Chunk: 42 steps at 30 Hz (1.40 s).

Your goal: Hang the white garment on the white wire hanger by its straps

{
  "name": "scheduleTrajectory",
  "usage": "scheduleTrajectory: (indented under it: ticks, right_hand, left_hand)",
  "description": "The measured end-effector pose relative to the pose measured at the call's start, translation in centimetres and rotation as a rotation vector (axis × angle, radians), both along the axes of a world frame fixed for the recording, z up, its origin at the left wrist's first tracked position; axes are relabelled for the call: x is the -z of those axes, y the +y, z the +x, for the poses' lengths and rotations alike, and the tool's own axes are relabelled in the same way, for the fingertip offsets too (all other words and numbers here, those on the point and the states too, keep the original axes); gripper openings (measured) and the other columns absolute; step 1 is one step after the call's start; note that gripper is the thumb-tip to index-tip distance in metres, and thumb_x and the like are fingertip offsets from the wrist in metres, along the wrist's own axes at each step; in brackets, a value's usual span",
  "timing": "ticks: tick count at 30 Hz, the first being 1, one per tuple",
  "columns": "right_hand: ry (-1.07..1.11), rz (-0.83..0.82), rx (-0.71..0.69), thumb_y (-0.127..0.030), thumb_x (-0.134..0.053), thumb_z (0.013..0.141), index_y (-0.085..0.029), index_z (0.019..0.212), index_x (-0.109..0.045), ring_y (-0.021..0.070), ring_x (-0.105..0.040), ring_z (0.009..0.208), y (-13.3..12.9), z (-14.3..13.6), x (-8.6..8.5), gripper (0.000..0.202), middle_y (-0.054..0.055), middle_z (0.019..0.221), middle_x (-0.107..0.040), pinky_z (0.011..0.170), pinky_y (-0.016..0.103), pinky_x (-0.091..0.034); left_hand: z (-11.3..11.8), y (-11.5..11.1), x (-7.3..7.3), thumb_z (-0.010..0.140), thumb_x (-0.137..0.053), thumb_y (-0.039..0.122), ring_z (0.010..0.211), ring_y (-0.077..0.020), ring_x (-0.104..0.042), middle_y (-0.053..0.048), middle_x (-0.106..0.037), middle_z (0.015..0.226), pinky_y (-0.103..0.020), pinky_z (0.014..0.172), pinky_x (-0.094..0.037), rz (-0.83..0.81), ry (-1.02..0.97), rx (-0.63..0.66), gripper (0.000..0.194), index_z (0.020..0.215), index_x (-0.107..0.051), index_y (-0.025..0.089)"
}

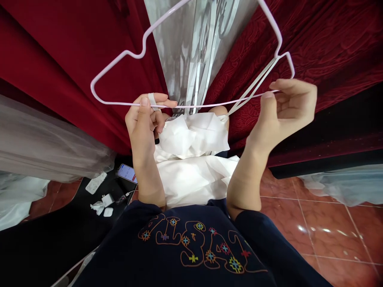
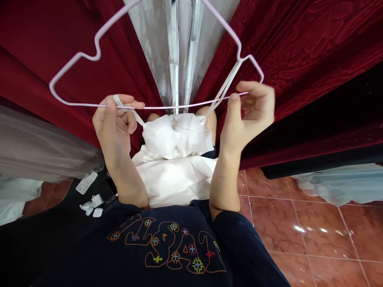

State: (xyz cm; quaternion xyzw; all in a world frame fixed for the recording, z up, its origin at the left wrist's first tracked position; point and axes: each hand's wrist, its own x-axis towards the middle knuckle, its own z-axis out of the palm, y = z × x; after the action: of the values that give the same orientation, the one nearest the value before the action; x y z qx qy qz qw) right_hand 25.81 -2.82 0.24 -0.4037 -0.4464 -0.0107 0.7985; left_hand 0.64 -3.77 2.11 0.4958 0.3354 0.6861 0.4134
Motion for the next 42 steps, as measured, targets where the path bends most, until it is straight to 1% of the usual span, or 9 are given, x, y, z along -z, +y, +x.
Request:
scheduleTrajectory:
  ticks: [5,10,16,20,25,30,32,37,42]
  right_hand:
    - [0.023,-0.339,-0.187,-0.024,-0.071,0.094,-0.017,0.09,-0.078,0.0105,-0.06,0.071,0.5,1.5,-0.3,0.01,0.005,0.088,-0.074,0.076,0.032,-0.055]
    - [0.158,-0.309,-0.319,-0.018,-0.071,0.09,-0.017,0.082,-0.072,0.0025,-0.03,0.046,0.0,0.6,-1.8,0.008,-0.001,0.069,-0.065,0.044,0.027,-0.016]
    - [0.068,-0.264,-0.483,-0.019,-0.075,0.085,-0.014,0.086,-0.082,-0.0013,-0.027,0.036,0.7,3.1,-4.6,0.008,0.004,0.075,-0.074,0.037,0.023,0.0]
    - [0.33,-0.216,-0.423,-0.011,-0.047,0.095,-0.017,0.095,-0.083,0.0005,-0.043,0.046,3.0,6.4,-5.1,0.037,0.007,0.098,-0.081,0.039,0.02,-0.007]
    - [0.696,-0.006,-0.172,-0.023,-0.023,0.106,-0.021,0.091,-0.074,-0.001,-0.024,0.046,2.9,7.3,-3.8,0.053,0.003,0.096,-0.07,0.045,0.023,-0.008]
    - [0.271,0.169,-0.128,-0.02,-0.059,0.095,-0.022,0.079,-0.069,0.0004,-0.026,0.042,-0.4,1.7,-2.4,0.019,-0.003,0.071,-0.063,0.047,0.025,-0.002]
    - [0.139,0.07,-0.243,-0.029,-0.079,0.094,-0.024,0.086,-0.074,0.006,-0.054,0.051,-1.1,-0.5,-1.7,0.011,-0.001,0.079,-0.074,0.043,0.022,-0.014]
    - [-0.244,-0.344,-0.466,-0.051,-0.073,0.103,-0.026,0.101,-0.08,0.0098,-0.068,0.072,-0.9,-1.9,0.2,0.026,0.0,0.097,-0.081,0.064,0.028,-0.054]
    - [-0.224,-0.302,-0.356,-0.056,-0.073,0.103,-0.025,0.102,-0.081,0.0123,-0.074,0.087,-0.1,-0.8,0.6,0.032,0.0,0.094,-0.078,0.079,0.029,-0.062]
  left_hand:
    - [0.1,0.5,0.2,0.105,-0.065,0.077,0.044,-0.0141,-0.041,-0.009,-0.082,0.093,-0.035,0.045,-0.023,-0.019,-0.001,-0.042,0.053,0.088,-0.077,0.029]
    - [0.2,0.5,0.1,0.108,-0.066,0.072,0.044,-0.0134,-0.038,-0.008,-0.082,0.092,-0.036,0.048,-0.022,0.015,-0.002,-0.016,0.05,0.087,-0.075,0.028]
    - [-0.3,1.2,0.6,0.11,-0.064,0.07,0.042,-0.0105,-0.027,-0.007,-0.081,0.089,-0.035,0.047,-0.02,0.008,-0.007,0.004,0.051,0.085,-0.072,0.026]
    - [-0.5,1.4,1.1,0.11,-0.066,0.068,0.042,-0.0087,-0.028,-0.009,-0.081,0.092,-0.034,0.044,-0.018,-0.007,-0.01,0.027,0.05,0.087,-0.071,0.024]
    - [-0.4,1.2,0.8,0.111,-0.066,0.067,0.042,-0.0073,-0.024,-0.008,-0.082,0.092,-0.031,0.043,-0.022,0.022,-0.038,0.067,0.051,0.087,-0.074,0.023]
    - [-0.1,1.5,1.0,0.11,-0.069,0.066,0.042,-0.0082,-0.024,-0.008,-0.083,0.093,-0.031,0.041,-0.019,0.014,-0.046,0.083,0.049,0.088,-0.076,0.023]
    - [0.0,1.6,1.1,0.108,-0.07,0.067,0.042,-0.0086,-0.025,-0.008,-0.083,0.093,-0.032,0.04,-0.018,-0.011,-0.047,0.082,0.048,0.088,-0.075,0.023]
    - [0.4,1.0,0.9,0.109,-0.071,0.063,0.044,-0.0085,-0.032,-0.009,-0.084,0.098,-0.029,0.04,-0.024,-0.045,-0.045,0.089,0.046,0.088,-0.073,0.022]
    - [-1.4,1.5,1.8,0.103,-0.081,0.05,0.054,-0.01,-0.045,-0.011,-0.085,0.12,-0.027,0.045,-0.027,0.039,0.082,0.0,0.032,0.116,-0.085,0.022]
